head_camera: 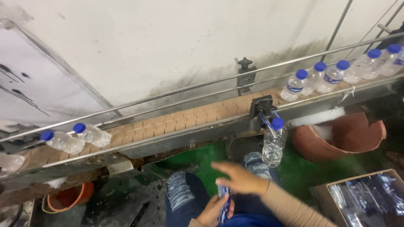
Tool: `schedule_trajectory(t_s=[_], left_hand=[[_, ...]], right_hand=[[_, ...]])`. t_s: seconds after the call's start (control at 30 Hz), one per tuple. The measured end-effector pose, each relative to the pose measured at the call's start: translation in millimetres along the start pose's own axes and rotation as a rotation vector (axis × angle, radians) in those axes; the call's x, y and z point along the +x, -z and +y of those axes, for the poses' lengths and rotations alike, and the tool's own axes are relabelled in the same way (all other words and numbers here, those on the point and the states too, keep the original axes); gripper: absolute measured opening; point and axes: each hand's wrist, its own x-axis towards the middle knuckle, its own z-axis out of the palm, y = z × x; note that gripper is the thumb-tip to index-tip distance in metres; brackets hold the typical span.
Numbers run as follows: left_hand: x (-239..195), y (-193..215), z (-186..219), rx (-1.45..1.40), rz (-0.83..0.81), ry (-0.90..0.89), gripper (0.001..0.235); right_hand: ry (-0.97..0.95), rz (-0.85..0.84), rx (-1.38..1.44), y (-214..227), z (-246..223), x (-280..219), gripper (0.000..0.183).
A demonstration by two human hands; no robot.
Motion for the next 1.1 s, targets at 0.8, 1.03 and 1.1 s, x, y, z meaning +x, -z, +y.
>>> schedule_trajectory(t_s=[0.8,1.03,1.1], left_hand=[[-6,10,-17,-0.200,-0.121,0.233,0.018],[43,20,-24,-0.308,0.376,0.039,0.013],[57,26,-26,-0.405,0.333,0.017,0.008]], right_hand=[[-0.130,-0.064,0.618,-88,77,-16,0.052],[0.003,0.234,0.772,-92,98,-7,0.067],[0.040,0.187,0.310,-90,86,-9,0.109]])
